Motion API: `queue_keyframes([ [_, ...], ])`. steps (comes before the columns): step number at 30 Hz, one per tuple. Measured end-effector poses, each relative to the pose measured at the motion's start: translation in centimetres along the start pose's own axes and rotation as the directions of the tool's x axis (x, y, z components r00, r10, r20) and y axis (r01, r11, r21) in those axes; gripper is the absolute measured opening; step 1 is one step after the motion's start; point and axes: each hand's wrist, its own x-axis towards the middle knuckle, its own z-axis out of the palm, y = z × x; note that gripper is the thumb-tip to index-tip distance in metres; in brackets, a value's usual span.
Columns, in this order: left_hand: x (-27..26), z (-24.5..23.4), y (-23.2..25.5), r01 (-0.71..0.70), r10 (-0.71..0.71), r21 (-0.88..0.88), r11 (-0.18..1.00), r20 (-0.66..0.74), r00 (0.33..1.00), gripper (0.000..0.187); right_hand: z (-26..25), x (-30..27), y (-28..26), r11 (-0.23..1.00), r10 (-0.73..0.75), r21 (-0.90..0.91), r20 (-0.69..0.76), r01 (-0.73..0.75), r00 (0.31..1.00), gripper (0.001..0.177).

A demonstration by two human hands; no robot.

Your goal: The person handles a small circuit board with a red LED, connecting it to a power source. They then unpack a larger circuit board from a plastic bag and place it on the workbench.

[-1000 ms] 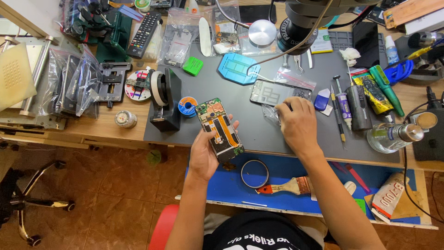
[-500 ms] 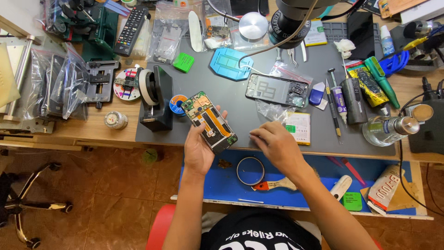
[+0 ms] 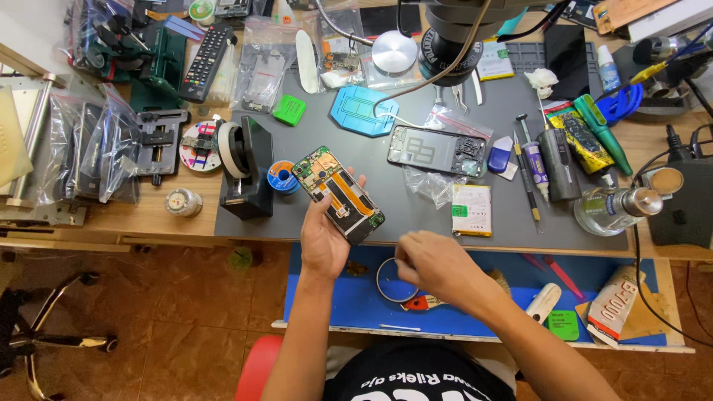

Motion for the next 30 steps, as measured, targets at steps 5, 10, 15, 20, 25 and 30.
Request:
queue_keyframes([
  [5, 0.3, 0.4, -0.6, 0.051, -0.051, 0.005, 0.999, -0.037, 0.998, 0.071, 0.3, -3.5, -0.5, 0.943, 0.057, 0.284, 0.369, -0.171, 0.928, 0.011],
  [10, 0.2, 1.4, -2.3, 0.001, -0.008, 0.126, 0.992, 0.052, 0.999, 0.086, 0.3, -4.2, -0.7, 0.946, 0.010, 0.273, 0.520, -0.178, 0.854, 0.018],
  [15, -0.4, 2.5, -2.3, 0.001, -0.012, 0.178, 0.984, 0.057, 0.998, 0.083, -2.3, -3.1, -1.9, 0.933, 0.073, 0.262, 0.536, -0.248, 0.841, 0.017],
  [20, -0.4, 2.7, -2.6, -0.019, 0.008, 0.192, 0.981, 0.058, 0.998, 0.078, -5.2, -2.1, -2.8, 0.875, 0.204, 0.344, 0.376, -0.340, 0.904, 0.036],
  [25, -0.5, 3.2, -3.1, 0.015, -0.011, 0.136, 0.991, -0.034, 0.999, 0.078, -6.4, -1.0, -3.2, 0.819, 0.385, 0.432, 0.072, -0.377, 0.920, 0.013],
  [30, 0.0, 2.3, -4.5, -0.024, 0.030, 0.094, 0.995, -0.063, 0.998, 0.093, -4.9, -0.3, -2.4, 0.910, 0.324, 0.337, -0.220, -0.240, 0.920, 0.015],
])
